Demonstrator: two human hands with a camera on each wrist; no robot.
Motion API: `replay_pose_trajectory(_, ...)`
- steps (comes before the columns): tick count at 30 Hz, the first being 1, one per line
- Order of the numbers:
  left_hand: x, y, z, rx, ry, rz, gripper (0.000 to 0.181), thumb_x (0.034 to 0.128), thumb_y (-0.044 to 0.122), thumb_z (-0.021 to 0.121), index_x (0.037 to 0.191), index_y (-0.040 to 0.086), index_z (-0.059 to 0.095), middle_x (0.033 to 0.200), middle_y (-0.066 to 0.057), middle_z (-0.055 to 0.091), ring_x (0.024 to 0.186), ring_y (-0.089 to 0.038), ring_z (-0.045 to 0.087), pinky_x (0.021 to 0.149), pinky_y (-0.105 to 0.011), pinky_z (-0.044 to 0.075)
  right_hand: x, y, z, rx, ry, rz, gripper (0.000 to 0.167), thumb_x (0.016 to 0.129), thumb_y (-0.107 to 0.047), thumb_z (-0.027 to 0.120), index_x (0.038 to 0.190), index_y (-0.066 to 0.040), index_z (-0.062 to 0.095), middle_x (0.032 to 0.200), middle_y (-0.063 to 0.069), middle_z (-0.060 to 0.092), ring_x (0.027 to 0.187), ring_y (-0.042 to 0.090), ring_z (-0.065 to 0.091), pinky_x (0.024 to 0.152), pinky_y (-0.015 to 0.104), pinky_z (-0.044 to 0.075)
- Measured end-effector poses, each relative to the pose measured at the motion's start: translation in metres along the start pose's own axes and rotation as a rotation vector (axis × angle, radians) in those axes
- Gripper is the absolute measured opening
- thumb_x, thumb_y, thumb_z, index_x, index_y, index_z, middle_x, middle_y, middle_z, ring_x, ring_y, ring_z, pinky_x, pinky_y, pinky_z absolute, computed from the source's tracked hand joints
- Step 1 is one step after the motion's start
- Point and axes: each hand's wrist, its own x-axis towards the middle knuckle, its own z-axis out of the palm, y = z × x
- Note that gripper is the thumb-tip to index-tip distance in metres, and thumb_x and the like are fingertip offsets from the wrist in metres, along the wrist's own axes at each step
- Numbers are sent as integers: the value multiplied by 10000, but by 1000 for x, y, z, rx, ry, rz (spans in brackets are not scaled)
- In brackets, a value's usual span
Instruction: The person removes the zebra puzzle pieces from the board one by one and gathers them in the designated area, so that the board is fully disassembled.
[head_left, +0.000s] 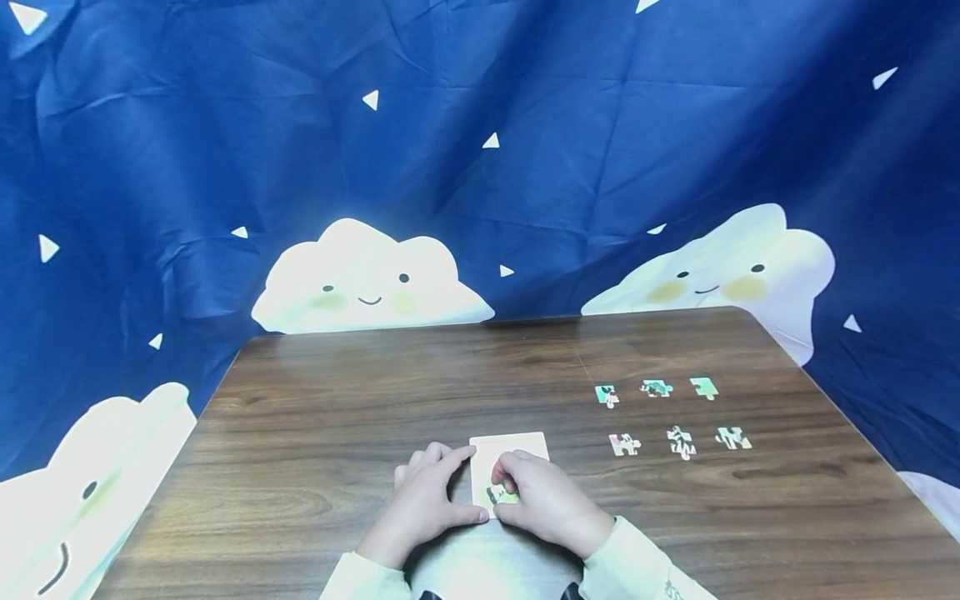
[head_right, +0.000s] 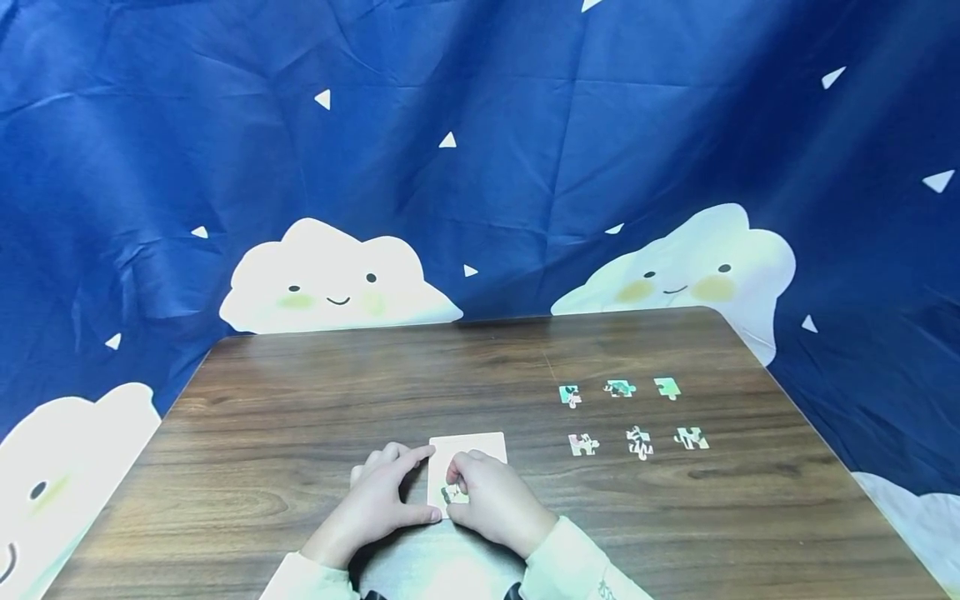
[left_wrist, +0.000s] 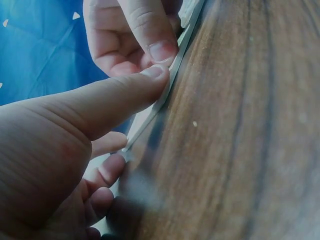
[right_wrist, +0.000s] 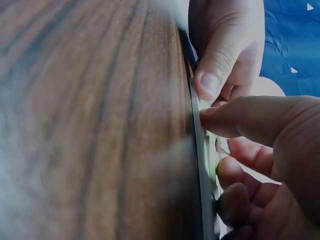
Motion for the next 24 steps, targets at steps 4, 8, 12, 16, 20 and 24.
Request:
replay_pose_trajectory(4, -1, 2, -2, -11, 1, 2, 879, 636, 524, 876, 1391, 172, 595, 1107, 28, 542, 974, -195, 465, 762, -418, 292, -1, 0, 2, 23, 31, -3, 306, 706, -177, 806, 885, -191, 558, 804, -101, 478, 703, 23, 440, 644, 246, 398)
replay_pose_trajectory(8, -2, 4, -4, -13, 3, -1, 876, 634, 517, 879, 1388, 171, 597, 1100, 30, 538, 971, -193, 461, 761, -417, 290, -1, 0, 4, 40, 42, 22, 301, 697, -168, 804, 880, -209, 569, 815, -119, 517, 710, 13, 467, 650, 254, 412)
replay_pose_trajectory(12, -2, 4, -5, -13, 2, -4, 875, 635, 512, 878, 1388, 167, 597, 1095, 32, 535, 972, -194, 460, 764, -415, 290, 0, 1, 5, 57, 27, 46, 287, 691, -156, 797, 891, -210, 598, 815, -130, 539, 723, 22, 493, 667, 263, 424)
replay_pose_trajectory(16, -2, 3, -4, -14, 2, -2, 877, 636, 515, 876, 1390, 167, 594, 1097, 31, 535, 975, -195, 460, 767, -413, 289, 1, 2, 5, 69, 12, 55, 281, 692, -147, 797, 919, -192, 636, 829, -130, 545, 754, 42, 520, 697, 272, 442)
replay_pose_trajectory(20, -1, 2, -3, -9, 3, -4, 875, 642, 531, 867, 1392, 173, 593, 1105, 33, 538, 979, -192, 461, 771, -411, 288, 1, 2, 5, 78, 31, 46, 253, 707, -167, 793, 921, -183, 660, 836, -130, 557, 769, 48, 538, 714, 274, 459)
replay_pose_trajectory(24, -1, 1, -2, 3, -5, -4, 878, 650, 556, 853, 1397, 178, 588, 1110, 30, 537, 982, -195, 466, 769, -413, 292, -1, 3, 4, 98, 76, 28, 229, 724, -201, 797, 914, -193, 669, 834, -138, 571, 762, 51, 554, 712, 266, 463)
